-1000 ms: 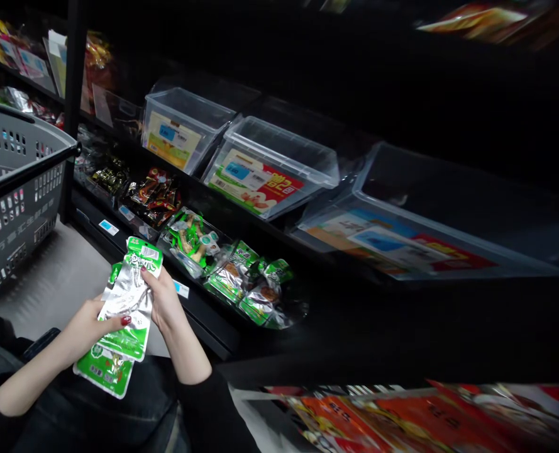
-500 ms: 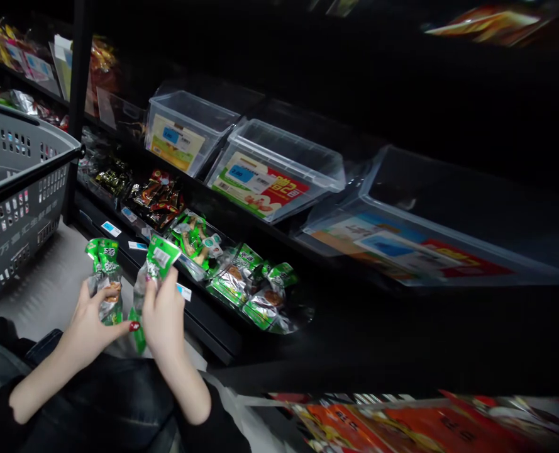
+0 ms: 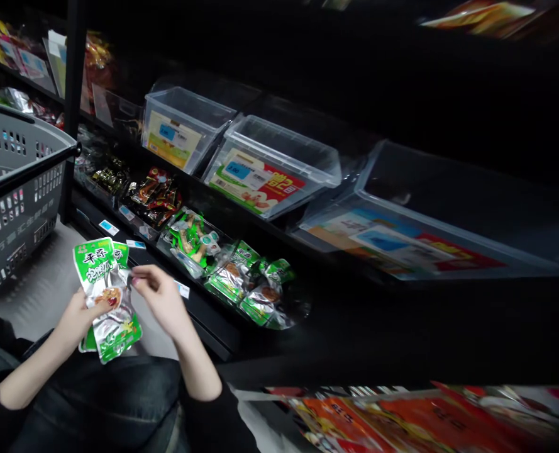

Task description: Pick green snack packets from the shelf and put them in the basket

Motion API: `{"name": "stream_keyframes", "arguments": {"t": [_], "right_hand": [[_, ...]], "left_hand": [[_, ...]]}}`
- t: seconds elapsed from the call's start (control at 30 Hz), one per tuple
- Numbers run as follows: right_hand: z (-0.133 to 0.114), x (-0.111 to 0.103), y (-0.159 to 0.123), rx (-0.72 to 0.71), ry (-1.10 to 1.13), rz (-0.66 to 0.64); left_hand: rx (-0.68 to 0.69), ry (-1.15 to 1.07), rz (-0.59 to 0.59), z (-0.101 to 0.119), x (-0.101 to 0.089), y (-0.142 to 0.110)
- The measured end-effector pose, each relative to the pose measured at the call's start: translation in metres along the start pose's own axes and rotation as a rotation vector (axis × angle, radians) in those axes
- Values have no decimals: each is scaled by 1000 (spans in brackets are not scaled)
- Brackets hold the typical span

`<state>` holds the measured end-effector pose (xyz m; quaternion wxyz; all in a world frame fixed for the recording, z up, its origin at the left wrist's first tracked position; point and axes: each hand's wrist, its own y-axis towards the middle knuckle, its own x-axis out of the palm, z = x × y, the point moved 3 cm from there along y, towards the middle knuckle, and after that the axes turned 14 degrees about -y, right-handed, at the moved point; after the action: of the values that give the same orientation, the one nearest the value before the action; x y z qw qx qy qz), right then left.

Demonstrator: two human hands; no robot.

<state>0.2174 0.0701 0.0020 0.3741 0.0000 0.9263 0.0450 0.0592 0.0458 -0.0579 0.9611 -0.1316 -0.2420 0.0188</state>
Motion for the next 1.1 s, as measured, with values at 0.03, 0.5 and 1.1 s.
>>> {"name": "stream_keyframes", "arguments": {"t": [0.03,0.5,1.1], "right_hand": [[12,-17,8,68,-153,101],[155,-153,58,846,-575,419],[93,-141,-9,710,-291,635]], "left_hand": [[-49,-15,-10,2,0,-2],[-170,-53,-199,-3,7,-11],[40,275,-412,18,10,-6]]}}
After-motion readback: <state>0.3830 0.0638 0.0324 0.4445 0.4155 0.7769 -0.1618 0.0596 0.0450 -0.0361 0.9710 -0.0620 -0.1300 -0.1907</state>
